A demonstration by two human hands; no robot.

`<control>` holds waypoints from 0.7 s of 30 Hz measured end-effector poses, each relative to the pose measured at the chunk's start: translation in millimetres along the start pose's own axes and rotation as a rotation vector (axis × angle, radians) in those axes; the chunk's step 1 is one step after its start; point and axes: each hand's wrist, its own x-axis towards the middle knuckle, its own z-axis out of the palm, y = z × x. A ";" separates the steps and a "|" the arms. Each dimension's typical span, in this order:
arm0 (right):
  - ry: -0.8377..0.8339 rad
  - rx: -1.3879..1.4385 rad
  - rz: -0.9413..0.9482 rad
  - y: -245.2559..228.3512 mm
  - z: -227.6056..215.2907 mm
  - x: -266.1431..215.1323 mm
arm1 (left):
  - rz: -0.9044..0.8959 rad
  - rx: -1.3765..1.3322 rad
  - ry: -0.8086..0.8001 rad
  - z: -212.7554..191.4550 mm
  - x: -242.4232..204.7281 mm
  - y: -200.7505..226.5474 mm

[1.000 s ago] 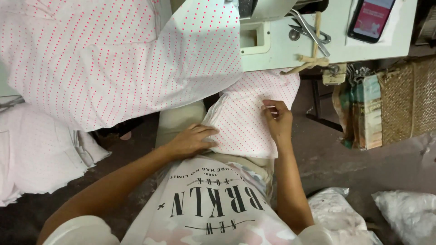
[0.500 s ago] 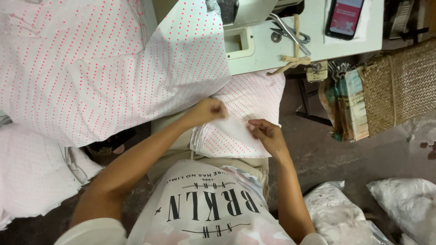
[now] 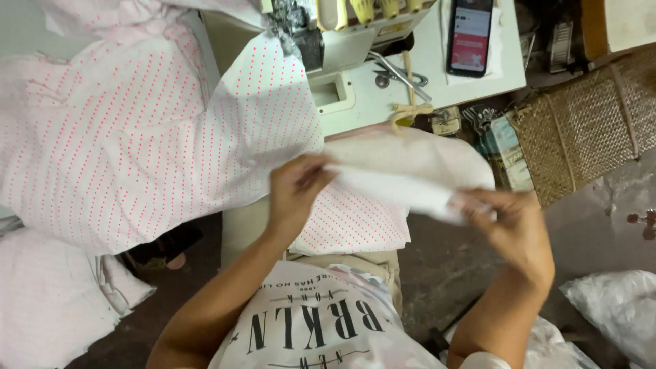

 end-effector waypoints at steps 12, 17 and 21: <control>-0.520 0.632 -0.216 -73.8 99.1 -5.2 | 0.256 0.765 0.152 -88.6 -15.2 192.8; -0.109 0.553 -0.040 -46.2 182.1 67.7 | 0.353 0.729 -0.064 -101.6 148.1 74.3; 0.147 0.155 -0.176 -40.3 214.4 132.0 | 0.369 0.974 0.059 -86.3 190.7 10.6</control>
